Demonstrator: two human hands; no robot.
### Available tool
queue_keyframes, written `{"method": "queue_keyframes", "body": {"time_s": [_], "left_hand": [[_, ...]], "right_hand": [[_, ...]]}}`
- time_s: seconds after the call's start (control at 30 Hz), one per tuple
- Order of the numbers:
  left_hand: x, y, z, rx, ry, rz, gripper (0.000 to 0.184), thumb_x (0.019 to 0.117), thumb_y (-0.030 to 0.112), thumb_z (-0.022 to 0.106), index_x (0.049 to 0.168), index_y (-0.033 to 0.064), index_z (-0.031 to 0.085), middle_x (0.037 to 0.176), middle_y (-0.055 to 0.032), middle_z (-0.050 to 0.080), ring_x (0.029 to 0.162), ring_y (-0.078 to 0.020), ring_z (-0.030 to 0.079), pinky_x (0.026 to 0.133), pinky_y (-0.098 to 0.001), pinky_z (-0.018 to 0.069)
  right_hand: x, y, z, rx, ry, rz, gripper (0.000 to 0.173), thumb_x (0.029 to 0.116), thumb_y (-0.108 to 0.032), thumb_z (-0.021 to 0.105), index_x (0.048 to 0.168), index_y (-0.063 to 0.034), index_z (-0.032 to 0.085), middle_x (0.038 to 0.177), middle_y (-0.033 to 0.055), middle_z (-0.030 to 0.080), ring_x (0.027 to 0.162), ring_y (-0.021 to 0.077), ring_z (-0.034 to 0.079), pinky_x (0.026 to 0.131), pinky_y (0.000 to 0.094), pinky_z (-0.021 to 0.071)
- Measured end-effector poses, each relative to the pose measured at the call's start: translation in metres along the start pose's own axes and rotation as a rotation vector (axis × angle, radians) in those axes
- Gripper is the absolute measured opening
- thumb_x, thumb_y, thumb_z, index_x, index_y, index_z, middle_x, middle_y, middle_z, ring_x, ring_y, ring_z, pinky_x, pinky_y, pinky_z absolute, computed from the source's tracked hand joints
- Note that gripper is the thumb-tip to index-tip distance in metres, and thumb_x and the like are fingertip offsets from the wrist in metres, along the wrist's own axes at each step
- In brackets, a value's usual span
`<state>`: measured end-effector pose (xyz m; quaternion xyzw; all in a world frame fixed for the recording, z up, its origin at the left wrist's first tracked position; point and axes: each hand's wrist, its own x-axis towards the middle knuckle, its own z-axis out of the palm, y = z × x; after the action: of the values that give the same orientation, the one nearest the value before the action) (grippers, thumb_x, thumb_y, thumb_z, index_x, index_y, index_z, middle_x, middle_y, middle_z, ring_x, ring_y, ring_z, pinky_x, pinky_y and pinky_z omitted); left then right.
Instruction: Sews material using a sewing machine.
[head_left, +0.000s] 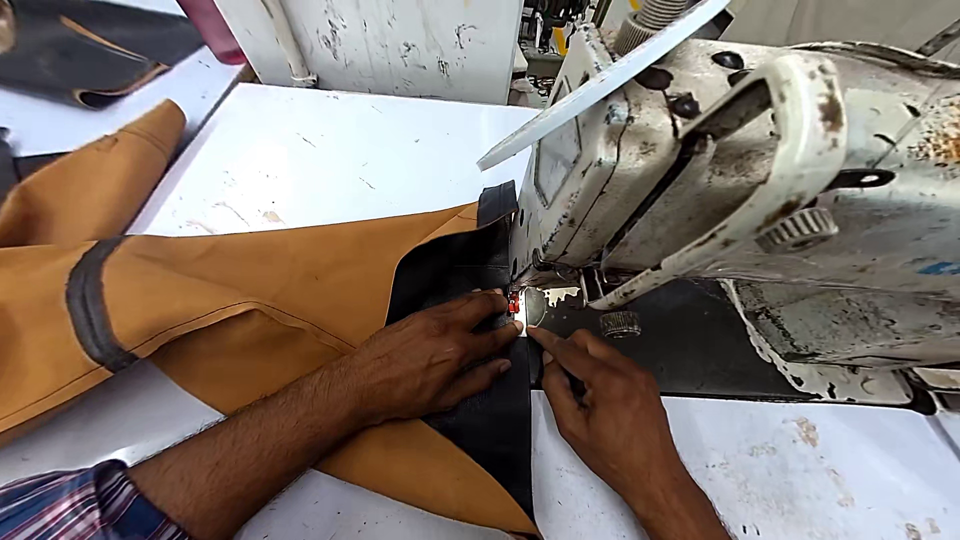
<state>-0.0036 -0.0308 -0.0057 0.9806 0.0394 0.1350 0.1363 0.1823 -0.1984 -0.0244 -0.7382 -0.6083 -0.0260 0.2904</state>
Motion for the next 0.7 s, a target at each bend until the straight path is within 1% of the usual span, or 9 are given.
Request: {"method": "queue_keyframes", "body": {"time_s": [0.07,0.17,0.3,0.4,0.47,0.57,0.7], "left_hand": [[0.003,-0.007,-0.001,-0.004,0.013,0.046,0.042,0.1069,0.039,0.048,0.136,0.0158,0.068,0.142,-0.0097,0.059,0.142,-0.0194,0.047,0.122,-0.0336,0.036],[0.007,-0.017,-0.005,-0.01,0.023,0.127,0.038,0.1065,0.036,0.05,0.132,0.0169,0.071,0.136,-0.0092,0.062,0.139,-0.0214,0.05,0.122,-0.0369,0.0362],[0.011,-0.025,-0.007,0.006,0.034,0.139,0.037,0.1058,0.037,0.051,0.131,0.0202,0.072,0.133,-0.0067,0.063,0.136,-0.0189,0.052,0.119,-0.035,0.039],[0.014,-0.028,-0.008,0.024,0.046,0.151,0.036,0.1057,0.037,0.051,0.128,0.0209,0.073,0.131,-0.0067,0.065,0.135,-0.0191,0.053,0.117,-0.0342,0.0401],[0.014,-0.028,-0.008,0.028,0.053,0.175,0.034,0.1058,0.036,0.051,0.126,0.0201,0.074,0.129,-0.0068,0.065,0.134,-0.0203,0.053,0.118,-0.0365,0.0399],[0.014,-0.03,-0.007,0.035,0.047,0.218,0.035,0.1065,0.037,0.05,0.129,0.0218,0.073,0.126,-0.0054,0.066,0.132,-0.0202,0.055,0.118,-0.0409,0.0403],[0.017,-0.031,-0.009,0.029,0.033,0.224,0.036,0.1062,0.041,0.05,0.128,0.0229,0.073,0.126,-0.005,0.066,0.129,-0.0204,0.056,0.116,-0.0399,0.042]], "right_hand": [[0.001,0.0,0.001,-0.011,0.0,0.006,0.039,0.0965,-0.028,0.049,0.124,-0.0254,0.077,0.073,-0.0093,0.052,0.055,0.0018,0.044,0.046,0.0216,0.0371],[0.001,-0.001,0.002,-0.036,0.0,0.007,0.04,0.0969,-0.028,0.048,0.124,-0.0266,0.077,0.071,-0.0089,0.051,0.055,0.0026,0.044,0.046,0.0224,0.0367],[0.002,-0.001,0.003,-0.068,-0.008,-0.002,0.041,0.0968,-0.028,0.047,0.125,-0.0258,0.077,0.071,-0.0076,0.052,0.055,0.0046,0.046,0.046,0.024,0.0374],[0.002,-0.001,0.003,-0.084,-0.002,-0.014,0.041,0.097,-0.027,0.046,0.123,-0.0244,0.077,0.071,-0.0071,0.052,0.055,0.0049,0.046,0.046,0.0238,0.0372],[0.002,-0.001,0.003,-0.085,0.01,-0.02,0.041,0.097,-0.027,0.046,0.122,-0.0238,0.078,0.07,-0.007,0.052,0.055,0.005,0.046,0.046,0.0236,0.0367],[0.002,-0.001,0.002,-0.081,0.015,-0.022,0.041,0.0973,-0.027,0.046,0.123,-0.0231,0.077,0.07,-0.0071,0.052,0.055,0.0049,0.046,0.046,0.0236,0.037],[0.002,-0.001,0.002,-0.073,0.019,-0.019,0.04,0.0975,-0.027,0.046,0.123,-0.0225,0.078,0.071,-0.0068,0.053,0.055,0.0045,0.046,0.046,0.0237,0.037]]}}
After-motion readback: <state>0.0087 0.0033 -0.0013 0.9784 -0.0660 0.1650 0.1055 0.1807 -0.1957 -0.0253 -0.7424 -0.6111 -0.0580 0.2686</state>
